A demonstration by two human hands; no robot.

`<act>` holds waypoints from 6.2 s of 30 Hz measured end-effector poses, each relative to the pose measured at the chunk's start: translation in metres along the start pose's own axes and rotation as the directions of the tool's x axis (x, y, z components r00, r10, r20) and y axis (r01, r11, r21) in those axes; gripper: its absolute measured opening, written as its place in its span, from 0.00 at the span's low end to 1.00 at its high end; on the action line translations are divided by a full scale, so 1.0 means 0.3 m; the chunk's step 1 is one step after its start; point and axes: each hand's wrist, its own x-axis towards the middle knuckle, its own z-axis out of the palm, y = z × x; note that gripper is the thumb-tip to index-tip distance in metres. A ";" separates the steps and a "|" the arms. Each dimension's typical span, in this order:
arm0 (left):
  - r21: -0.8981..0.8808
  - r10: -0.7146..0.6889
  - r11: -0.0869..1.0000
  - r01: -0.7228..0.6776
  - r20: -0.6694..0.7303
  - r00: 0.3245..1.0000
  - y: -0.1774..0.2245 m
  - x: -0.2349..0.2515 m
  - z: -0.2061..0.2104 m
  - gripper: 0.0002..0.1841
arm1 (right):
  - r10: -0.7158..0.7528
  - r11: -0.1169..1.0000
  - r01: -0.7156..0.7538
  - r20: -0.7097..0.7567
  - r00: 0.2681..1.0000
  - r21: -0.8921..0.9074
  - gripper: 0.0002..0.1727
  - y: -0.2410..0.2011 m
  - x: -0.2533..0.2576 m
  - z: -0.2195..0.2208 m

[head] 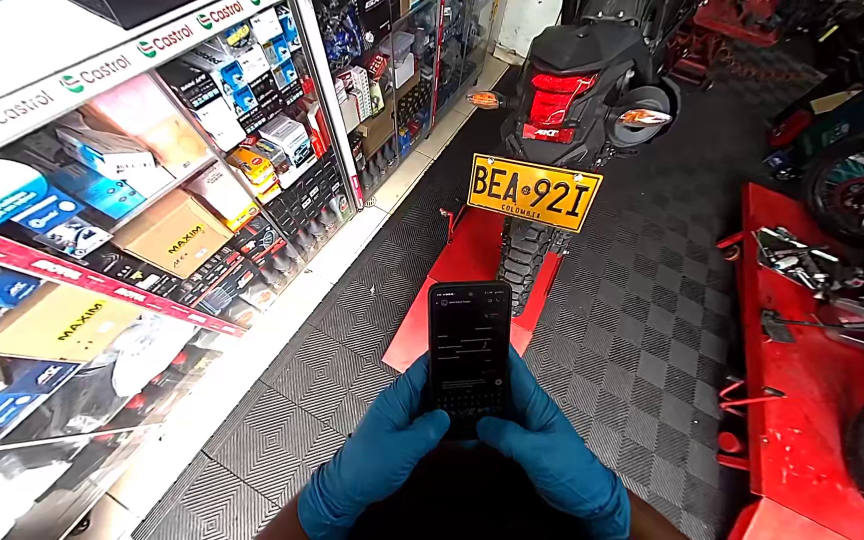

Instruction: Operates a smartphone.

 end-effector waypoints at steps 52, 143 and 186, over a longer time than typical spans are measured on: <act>0.132 0.076 0.991 -0.037 -0.305 0.949 -0.016 0.011 0.014 0.15 | 0.024 0.997 -0.033 0.116 0.993 0.076 0.38 0.026 0.011 -0.009; 0.045 0.041 0.998 -0.035 -0.143 0.989 -0.012 -0.004 -0.026 0.23 | 0.020 0.997 -0.019 -0.022 1.000 0.072 0.50 -0.004 0.049 0.022; -0.013 0.014 1.000 -0.015 -0.107 0.994 0.040 -0.013 0.023 0.22 | -0.011 1.000 0.012 -0.030 0.999 0.010 0.49 -0.020 0.041 0.047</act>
